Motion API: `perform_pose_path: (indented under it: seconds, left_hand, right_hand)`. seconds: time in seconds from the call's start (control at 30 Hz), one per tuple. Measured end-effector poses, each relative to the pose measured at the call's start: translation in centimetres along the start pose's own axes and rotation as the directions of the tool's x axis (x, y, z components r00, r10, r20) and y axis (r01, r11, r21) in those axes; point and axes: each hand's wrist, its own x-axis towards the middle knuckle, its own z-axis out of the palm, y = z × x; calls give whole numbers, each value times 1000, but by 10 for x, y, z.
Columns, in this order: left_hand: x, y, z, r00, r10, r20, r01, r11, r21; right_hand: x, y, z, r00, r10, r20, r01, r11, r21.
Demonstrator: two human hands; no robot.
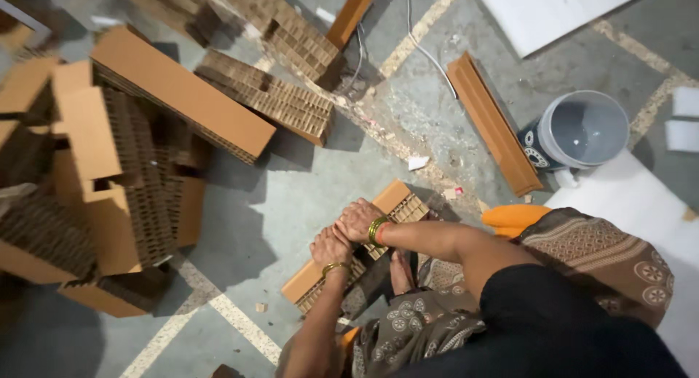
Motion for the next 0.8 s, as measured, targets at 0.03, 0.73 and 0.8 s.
perform_pose_path:
  seconds: [0.03, 0.73, 0.8]
  left_hand:
    - [1, 0, 2, 1000, -7, -23, 7, 1000, -2]
    - [-40, -156, -24, 975, -223, -22, 203, 920, -334]
    - [-39, -152, -30, 978, -210, -14, 190, 909, -370]
  right_hand:
    - [0, 0, 0, 1000, 10, -11, -10, 1000, 1]
    - [-32, 150, 10, 952, 141, -273, -111, 986, 123]
    - [-30, 154, 10, 951, 133, -280, -97, 986, 139]
